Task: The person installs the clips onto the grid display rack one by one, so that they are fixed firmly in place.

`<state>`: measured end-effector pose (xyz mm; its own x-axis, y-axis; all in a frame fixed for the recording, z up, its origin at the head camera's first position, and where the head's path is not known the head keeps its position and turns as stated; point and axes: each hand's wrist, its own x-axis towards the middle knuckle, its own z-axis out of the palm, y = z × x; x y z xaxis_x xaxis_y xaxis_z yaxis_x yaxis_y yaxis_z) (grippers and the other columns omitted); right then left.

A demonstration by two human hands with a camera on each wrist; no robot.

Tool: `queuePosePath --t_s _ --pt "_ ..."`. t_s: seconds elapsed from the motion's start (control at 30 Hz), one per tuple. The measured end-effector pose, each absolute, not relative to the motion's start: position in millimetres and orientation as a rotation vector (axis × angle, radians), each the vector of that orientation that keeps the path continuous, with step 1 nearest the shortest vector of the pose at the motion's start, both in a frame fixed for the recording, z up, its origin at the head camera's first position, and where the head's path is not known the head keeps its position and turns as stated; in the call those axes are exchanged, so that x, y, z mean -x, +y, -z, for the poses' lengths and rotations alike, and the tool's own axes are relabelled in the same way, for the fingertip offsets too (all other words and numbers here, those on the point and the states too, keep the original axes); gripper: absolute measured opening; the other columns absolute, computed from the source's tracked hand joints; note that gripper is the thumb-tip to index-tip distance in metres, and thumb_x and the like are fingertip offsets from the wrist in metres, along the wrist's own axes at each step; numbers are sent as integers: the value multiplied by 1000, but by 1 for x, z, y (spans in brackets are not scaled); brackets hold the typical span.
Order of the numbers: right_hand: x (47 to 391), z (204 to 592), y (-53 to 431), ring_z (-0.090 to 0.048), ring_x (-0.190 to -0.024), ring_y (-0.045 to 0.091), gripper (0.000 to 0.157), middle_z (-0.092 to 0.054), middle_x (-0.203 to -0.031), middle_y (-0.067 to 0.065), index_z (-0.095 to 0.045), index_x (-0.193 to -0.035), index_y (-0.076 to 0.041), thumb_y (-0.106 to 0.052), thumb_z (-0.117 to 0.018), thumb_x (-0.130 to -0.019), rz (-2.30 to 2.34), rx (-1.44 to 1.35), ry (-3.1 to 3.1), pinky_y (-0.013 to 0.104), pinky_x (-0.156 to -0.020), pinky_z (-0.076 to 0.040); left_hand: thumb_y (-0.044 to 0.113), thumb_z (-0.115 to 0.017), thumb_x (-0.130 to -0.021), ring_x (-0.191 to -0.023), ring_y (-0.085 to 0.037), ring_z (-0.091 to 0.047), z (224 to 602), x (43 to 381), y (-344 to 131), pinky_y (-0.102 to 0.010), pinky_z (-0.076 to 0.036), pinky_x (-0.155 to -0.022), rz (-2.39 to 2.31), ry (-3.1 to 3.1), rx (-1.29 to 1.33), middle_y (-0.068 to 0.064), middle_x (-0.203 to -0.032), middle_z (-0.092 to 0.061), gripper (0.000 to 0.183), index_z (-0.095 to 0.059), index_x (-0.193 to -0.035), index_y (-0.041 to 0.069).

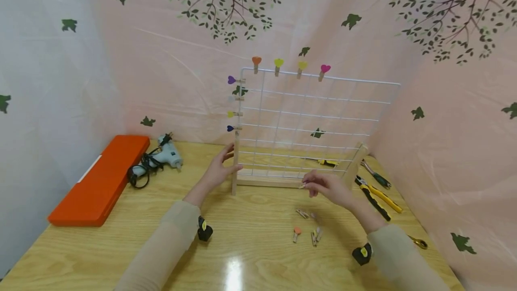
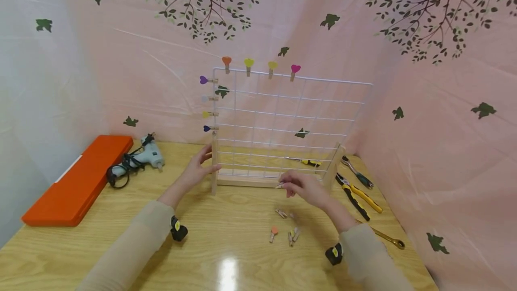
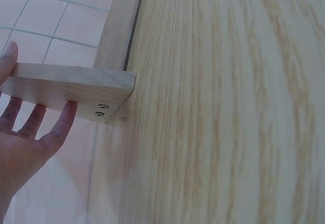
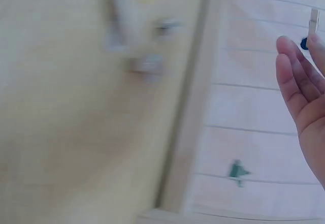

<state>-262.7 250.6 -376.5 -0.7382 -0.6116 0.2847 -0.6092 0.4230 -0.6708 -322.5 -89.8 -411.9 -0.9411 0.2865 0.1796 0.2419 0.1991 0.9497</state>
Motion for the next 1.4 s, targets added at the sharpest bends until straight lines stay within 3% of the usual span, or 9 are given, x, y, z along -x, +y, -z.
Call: queuePosePath --t_s 0.13,0.3,0.4,0.63,0.87,1.03,1.27,1.4 --pt "270 353 261 -61 -73 25 17 -61 -85 12 -57 -104 1 -3 -51 -88 1429 979 2631 28 -64 -53 15 -64 -82 -130 -31 -27 412 323 -90 -48 -38 -95 -1892 2401 -536 -10 -144 -24 78 -17 -143 15" --pt "274 315 266 -64 -75 21 14 -62 -87 16 -57 -98 9 3 -52 -86 1690 1095 2581 31 -67 -53 16 -65 -82 -130 -30 -27 412 323 -90 -48 -38 -95 -1894 2399 -541 -10 -144 -23 78 -16 -143 14" --pt "275 287 265 -64 -74 16 13 -64 -87 10 -56 -96 13 8 -50 -86 1823 1182 2533 28 -67 -53 16 -65 -82 -130 -31 -27 412 323 -90 -48 -38 -94 -1895 2403 -542 -10 -144 -24 78 -17 -143 15" --pt "274 211 267 -63 -75 8 22 -64 -90 0 -59 -106 4 3 -55 -84 1805 1107 2896 16 -72 -49 14 -65 -82 -130 -32 -27 412 322 -89 -48 -37 -95 -1901 2405 -544 -11 -144 -24 77 -18 -143 16" --pt "285 148 274 -62 -73 6 20 -65 -93 0 -66 -100 0 -6 -60 -82 1596 933 3290 13 -71 -49 16 -65 -82 -130 -32 -26 412 323 -90 -49 -37 -96 -1903 2393 -541 -10 -144 -23 78 -17 -143 16" --pt "297 130 277 -60 -67 -1 18 -64 -94 -9 -69 -98 -6 -10 -60 -83 1183 945 3482 7 -66 -46 15 -65 -82 -130 -33 -26 411 323 -91 -49 -37 -96 -1901 2393 -538 -10 -144 -23 78 -18 -143 19" --pt "311 123 274 -57 -63 -4 15 -67 -90 11 -70 -92 -4 -12 -63 -81 904 1042 3599 6 -61 -44 21 -67 -80 -130 -30 -27 425 335 -93 -49 -36 -96 -1904 2397 -542 -8 -144 -24 80 -18 -143 21" --pt "315 122 273 -54 -61 -5 16 -67 -89 10 -70 -91 -6 -16 -63 -81 762 978 3659 6 -55 -41 28 -67 -78 -130 -26 -29 434 340 -93 -47 -38 -95 -1895 2424 -540 -4 -144 -25 81 -18 -143 25"
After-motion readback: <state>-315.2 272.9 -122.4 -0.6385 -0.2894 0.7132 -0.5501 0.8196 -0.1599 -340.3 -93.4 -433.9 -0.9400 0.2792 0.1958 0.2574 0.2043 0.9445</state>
